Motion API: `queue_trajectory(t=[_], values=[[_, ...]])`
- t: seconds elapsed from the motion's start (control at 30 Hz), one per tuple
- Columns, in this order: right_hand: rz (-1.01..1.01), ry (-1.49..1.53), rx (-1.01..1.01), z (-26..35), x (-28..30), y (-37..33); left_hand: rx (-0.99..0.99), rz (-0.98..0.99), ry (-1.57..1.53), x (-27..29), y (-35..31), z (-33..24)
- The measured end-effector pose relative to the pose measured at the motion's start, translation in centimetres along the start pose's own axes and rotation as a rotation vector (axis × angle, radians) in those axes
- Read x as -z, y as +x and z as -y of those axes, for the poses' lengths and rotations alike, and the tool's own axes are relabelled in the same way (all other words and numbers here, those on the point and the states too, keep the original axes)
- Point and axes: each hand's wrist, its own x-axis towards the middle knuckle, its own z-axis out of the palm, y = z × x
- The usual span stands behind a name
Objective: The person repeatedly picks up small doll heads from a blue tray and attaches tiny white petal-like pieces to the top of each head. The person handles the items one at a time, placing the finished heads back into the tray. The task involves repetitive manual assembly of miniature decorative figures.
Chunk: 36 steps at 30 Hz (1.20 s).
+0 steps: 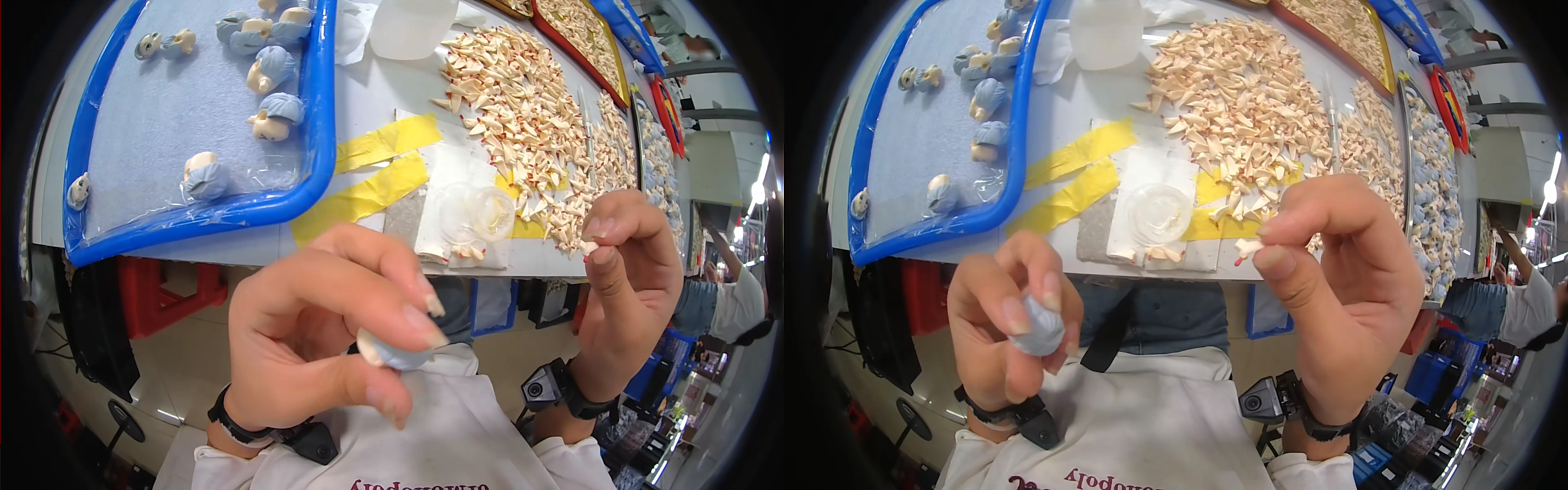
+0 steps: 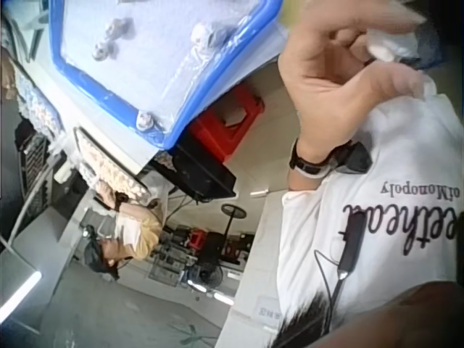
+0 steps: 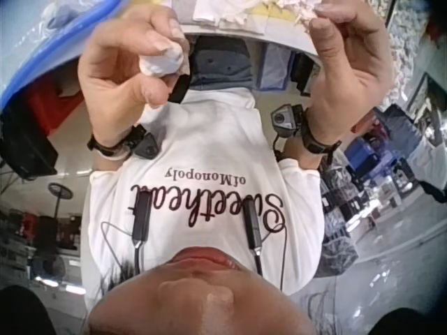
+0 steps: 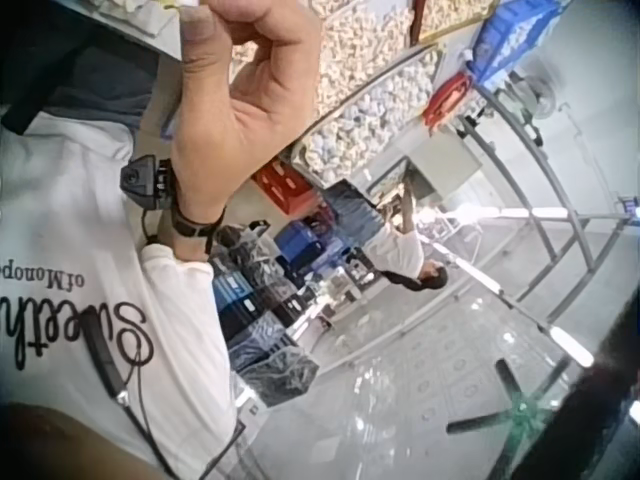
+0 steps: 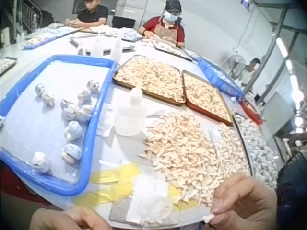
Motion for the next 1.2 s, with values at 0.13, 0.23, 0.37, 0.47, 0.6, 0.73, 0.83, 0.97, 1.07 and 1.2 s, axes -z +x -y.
queue_trajectory(t=[0.13,0.23,0.37,0.47,0.6,0.73,0.83,0.97,1.07,1.2], values=[[-0.045,0.078,-0.042,-0.3,0.1,-0.6,0.121,-0.058,-0.155,-0.5,0.1,-0.7],[-0.055,0.171,-0.077,-0.6,0.3,-0.8,0.255,-0.11,-0.294,-1.1,0.0,-1.8],[-0.061,0.275,-0.103,-0.9,0.3,-1.3,0.368,-0.129,-0.402,-1.3,0.2,-2.3],[-0.005,0.272,-0.158,-0.3,-0.2,-1.4,0.279,-0.177,-0.378,-1.8,0.0,-1.5],[0.028,0.293,-0.17,0.1,-0.9,-1.7,0.274,-0.215,-0.371,-2.3,0.0,-1.5],[0.045,0.288,-0.11,0.7,-1.9,-2.3,0.246,-0.194,-0.317,-2.5,0.1,-1.7],[0.149,0.22,0.028,0.5,-2.2,-2.4,0.078,-0.096,-0.14,-2.0,0.0,-0.9],[0.228,0.155,0.105,0.4,-2.6,-2.3,0.002,-0.012,0.013,-1.5,-0.3,-0.5],[0.247,0.109,0.117,0.6,-3.0,-2.3,-0.132,0.073,0.187,-0.7,0.1,-0.5],[0.275,-0.15,0.301,0.8,-3.1,-1.7,-0.179,0.068,0.402,-0.8,0.0,-1.2]])
